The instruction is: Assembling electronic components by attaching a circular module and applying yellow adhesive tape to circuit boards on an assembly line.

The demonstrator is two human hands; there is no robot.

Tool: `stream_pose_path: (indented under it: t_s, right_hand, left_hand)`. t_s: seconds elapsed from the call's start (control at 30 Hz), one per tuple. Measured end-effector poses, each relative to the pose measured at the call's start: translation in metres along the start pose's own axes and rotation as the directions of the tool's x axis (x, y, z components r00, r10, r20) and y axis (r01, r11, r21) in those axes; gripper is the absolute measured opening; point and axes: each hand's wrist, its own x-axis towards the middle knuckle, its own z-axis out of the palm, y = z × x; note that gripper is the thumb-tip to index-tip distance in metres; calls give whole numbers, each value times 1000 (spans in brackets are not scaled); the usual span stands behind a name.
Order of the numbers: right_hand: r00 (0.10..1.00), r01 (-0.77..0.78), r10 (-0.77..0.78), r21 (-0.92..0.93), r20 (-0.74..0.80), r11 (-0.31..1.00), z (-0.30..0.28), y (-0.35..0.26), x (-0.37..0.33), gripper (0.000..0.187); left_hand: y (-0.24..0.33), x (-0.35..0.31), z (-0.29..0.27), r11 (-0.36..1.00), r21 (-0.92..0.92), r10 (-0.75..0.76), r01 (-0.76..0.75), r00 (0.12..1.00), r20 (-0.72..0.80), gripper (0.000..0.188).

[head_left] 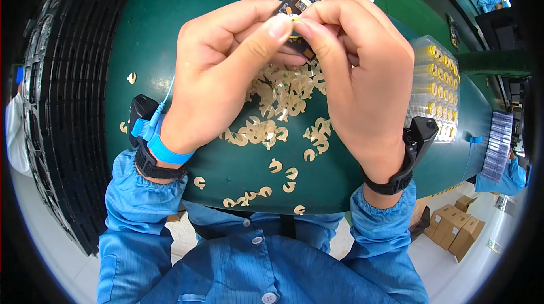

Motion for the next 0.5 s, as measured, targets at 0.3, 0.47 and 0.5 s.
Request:
stream_pose_path:
  t_s: [0.3,0.47,0.5]
  right_hand:
    - [991,96,-104,-85,-88,992,1,-1,0,3]
    - [964,209,-216,-59,-156,976,4,4,0,6]
    - [964,208,-215,-59,-155,976,5,5,0,6]
  left_hand:
    - [-1,0,1,999,-23,22,-23,999,-41,34]
    - [0,-1,2,998,-47,46,-49,997,-55,35]
    - [0,-1,2,998,-42,46,-48,998,-50,35]
